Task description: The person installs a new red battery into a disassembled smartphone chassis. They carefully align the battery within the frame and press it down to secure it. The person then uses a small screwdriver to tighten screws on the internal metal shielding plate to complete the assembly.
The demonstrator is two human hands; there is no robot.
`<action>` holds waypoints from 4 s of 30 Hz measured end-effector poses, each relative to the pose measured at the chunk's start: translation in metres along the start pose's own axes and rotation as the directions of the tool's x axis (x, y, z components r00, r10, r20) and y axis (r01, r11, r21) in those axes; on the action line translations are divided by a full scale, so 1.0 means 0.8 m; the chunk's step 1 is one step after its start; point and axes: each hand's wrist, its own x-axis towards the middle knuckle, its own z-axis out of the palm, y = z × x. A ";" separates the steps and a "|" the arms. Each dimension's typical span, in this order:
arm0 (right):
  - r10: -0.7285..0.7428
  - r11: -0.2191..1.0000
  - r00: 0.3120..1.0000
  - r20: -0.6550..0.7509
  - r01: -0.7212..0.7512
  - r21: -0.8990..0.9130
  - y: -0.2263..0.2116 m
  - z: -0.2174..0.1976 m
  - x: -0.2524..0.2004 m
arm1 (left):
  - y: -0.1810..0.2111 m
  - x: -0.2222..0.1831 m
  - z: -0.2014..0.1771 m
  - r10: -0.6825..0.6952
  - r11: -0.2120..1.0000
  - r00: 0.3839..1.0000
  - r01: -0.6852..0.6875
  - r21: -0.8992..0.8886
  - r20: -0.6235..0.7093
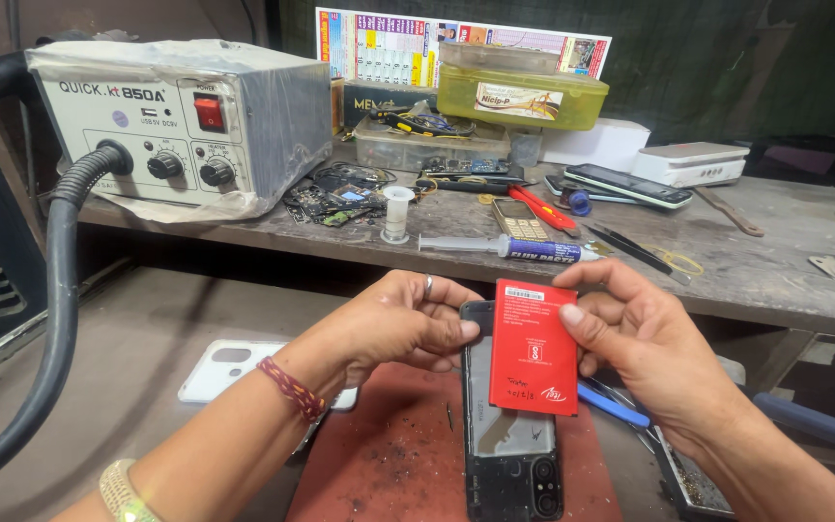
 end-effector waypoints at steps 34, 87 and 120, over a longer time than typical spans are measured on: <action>0.379 0.911 0.915 0.138 -0.342 -0.231 0.046 0.008 -0.001 | -0.037 0.015 0.015 0.023 0.654 0.999 0.012 0.756 -0.036; 0.347 0.888 0.916 0.201 -0.252 -0.385 0.081 0.017 -0.003 | -0.022 -0.010 0.028 0.049 0.585 0.999 -0.014 0.811 -0.018; 0.367 0.587 0.857 0.361 0.088 -0.805 0.042 0.027 0.037 | -0.004 0.040 0.051 -0.178 0.225 0.984 0.049 0.973 -0.008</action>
